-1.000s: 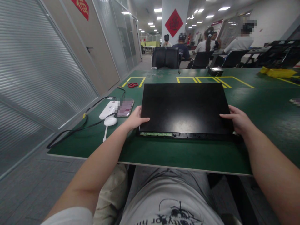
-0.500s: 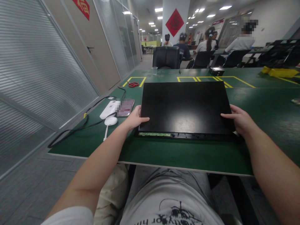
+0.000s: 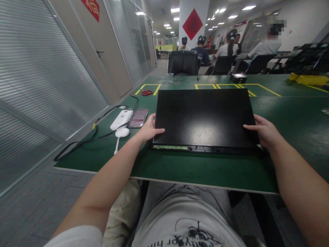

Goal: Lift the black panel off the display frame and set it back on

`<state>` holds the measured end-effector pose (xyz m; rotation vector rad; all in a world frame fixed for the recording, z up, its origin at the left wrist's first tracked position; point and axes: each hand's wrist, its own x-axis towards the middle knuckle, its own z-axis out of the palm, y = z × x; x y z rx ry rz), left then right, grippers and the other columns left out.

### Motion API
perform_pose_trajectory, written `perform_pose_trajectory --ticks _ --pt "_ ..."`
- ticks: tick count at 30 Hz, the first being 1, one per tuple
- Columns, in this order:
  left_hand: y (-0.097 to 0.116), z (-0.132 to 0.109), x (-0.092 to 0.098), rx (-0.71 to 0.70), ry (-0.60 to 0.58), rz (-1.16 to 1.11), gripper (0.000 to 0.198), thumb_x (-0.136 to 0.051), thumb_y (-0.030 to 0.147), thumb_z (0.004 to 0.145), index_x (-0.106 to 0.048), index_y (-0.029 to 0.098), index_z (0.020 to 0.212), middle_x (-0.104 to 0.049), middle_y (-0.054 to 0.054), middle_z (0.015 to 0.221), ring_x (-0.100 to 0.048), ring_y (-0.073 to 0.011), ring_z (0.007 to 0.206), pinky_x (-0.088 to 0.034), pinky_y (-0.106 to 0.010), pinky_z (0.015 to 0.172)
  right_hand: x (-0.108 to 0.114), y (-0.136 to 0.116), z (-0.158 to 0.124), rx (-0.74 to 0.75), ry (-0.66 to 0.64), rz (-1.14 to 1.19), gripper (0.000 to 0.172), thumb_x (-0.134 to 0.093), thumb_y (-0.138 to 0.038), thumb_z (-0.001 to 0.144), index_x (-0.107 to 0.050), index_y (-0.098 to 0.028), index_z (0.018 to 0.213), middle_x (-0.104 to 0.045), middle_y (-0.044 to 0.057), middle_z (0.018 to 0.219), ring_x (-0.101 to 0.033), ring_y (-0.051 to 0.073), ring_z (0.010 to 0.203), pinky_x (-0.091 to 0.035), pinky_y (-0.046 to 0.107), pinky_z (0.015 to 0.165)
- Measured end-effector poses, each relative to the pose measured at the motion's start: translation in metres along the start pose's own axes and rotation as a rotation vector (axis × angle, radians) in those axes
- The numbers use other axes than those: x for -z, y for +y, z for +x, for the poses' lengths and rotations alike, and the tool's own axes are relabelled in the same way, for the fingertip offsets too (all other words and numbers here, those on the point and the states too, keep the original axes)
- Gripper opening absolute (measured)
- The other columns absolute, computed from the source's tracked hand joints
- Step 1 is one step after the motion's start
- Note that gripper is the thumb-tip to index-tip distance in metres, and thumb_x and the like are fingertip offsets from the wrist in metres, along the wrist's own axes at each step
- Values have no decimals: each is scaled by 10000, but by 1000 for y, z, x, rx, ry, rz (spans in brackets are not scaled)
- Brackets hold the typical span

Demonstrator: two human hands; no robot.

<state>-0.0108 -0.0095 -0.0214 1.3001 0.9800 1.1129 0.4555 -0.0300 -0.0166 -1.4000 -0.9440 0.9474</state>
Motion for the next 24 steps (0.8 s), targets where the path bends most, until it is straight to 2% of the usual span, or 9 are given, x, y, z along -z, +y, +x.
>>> perform_pose_trajectory --ticks 4,11,17,24 --pt "1 0 1 -17 -12 -10 880 -839 36 619 -431 246 1370 -700 -90 1264 -643 -327 1255 -448 -584 1121 0 2 1 4 -7 -8 554 -800 -108 509 -741 -298 1026 -775 15 1110 -736 258 993 -631 336 753" --pt "1 -1 0 -17 0 4 872 -842 45 618 -430 237 1362 -698 -93 1244 -636 -334 1260 -455 -582 1115 0 1 1 -34 10 4 556 -809 -98 474 -741 -297 988 -774 13 1118 -732 253 998 -621 300 681" --pt "0 1 0 -14 -9 -27 875 -853 36 584 -444 244 1329 -717 -69 1198 -666 -323 1211 -478 -576 1094 -1 2 1 -49 14 -4 550 -803 -107 490 -750 -302 1002 -777 16 1107 -743 256 935 -621 313 643" --pt "0 1 0 -9 2 -12 900 -841 38 594 -429 226 1372 -700 -104 1243 -634 -349 1267 -463 -596 1108 1 6 5 -48 -5 -8 567 -804 -100 502 -751 -306 1028 -777 8 1089 -744 251 943 -630 321 694"
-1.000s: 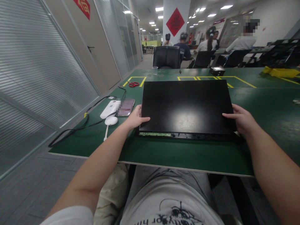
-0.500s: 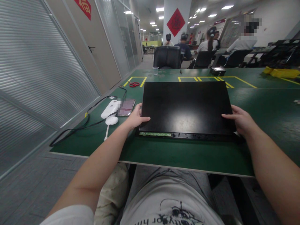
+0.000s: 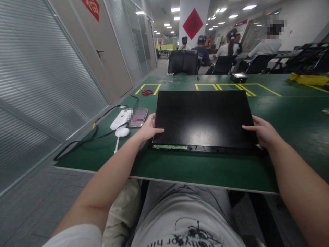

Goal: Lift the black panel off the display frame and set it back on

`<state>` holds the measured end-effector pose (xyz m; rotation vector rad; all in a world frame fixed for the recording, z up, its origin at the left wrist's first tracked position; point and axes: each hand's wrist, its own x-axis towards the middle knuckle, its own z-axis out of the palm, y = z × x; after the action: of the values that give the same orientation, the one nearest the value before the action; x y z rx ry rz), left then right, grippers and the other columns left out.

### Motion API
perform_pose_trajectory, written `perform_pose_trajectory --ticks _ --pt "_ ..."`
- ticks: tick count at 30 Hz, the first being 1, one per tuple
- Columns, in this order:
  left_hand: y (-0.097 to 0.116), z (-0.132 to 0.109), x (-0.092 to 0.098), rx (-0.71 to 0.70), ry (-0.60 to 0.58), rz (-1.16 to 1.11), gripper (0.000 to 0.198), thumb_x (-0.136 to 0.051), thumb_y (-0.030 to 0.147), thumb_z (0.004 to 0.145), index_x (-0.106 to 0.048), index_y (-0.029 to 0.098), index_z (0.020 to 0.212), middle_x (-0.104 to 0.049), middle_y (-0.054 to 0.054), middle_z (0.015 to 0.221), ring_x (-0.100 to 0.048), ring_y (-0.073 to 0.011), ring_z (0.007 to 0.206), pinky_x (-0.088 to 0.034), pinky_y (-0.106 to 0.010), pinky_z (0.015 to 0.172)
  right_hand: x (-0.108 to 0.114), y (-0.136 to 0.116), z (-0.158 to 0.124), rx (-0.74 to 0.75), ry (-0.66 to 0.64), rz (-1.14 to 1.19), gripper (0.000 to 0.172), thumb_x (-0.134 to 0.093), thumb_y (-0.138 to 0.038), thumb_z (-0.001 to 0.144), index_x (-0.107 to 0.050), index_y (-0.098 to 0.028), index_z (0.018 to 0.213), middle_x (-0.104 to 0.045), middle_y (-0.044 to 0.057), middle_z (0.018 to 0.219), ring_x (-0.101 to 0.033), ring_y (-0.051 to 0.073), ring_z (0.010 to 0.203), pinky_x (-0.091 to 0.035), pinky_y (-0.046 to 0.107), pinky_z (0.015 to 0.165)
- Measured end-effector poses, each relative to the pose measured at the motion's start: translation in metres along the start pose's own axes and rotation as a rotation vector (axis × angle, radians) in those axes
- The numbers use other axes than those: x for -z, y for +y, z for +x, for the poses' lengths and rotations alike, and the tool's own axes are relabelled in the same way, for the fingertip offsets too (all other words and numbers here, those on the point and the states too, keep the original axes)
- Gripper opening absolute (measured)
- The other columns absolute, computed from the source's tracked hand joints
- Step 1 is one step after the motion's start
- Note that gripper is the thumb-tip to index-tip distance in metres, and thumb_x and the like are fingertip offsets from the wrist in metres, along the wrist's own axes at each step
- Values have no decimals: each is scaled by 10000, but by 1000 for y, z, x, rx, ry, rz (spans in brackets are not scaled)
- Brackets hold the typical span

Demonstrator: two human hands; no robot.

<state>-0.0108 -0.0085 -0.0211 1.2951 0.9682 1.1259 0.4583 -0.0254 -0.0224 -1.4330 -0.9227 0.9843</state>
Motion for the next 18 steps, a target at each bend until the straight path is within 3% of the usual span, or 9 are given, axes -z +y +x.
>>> perform_pose_trajectory --ticks 7,12,18 --pt "3 -2 -2 24 -4 40 892 -823 39 619 -431 232 1397 -684 -115 1313 -620 -346 1292 -446 -595 1133 1 1 2 13 -6 -8 587 -809 -83 495 -747 -287 1043 -780 12 1025 -734 216 900 -609 270 689" --pt "4 -1 -4 -78 -13 85 842 -833 39 595 -527 207 1361 -599 -137 1451 -460 -349 1457 -325 -546 1238 0 0 0 20 28 -17 563 -817 -79 490 -760 -288 1009 -774 4 1030 -720 203 910 -600 254 696" --pt "0 1 3 -105 8 186 818 -881 103 582 -588 189 1341 -604 -136 1408 -506 -371 1402 -343 -566 1224 0 3 2 36 65 -90 537 -813 -123 496 -747 -281 1005 -755 13 1005 -703 214 931 -603 298 777"
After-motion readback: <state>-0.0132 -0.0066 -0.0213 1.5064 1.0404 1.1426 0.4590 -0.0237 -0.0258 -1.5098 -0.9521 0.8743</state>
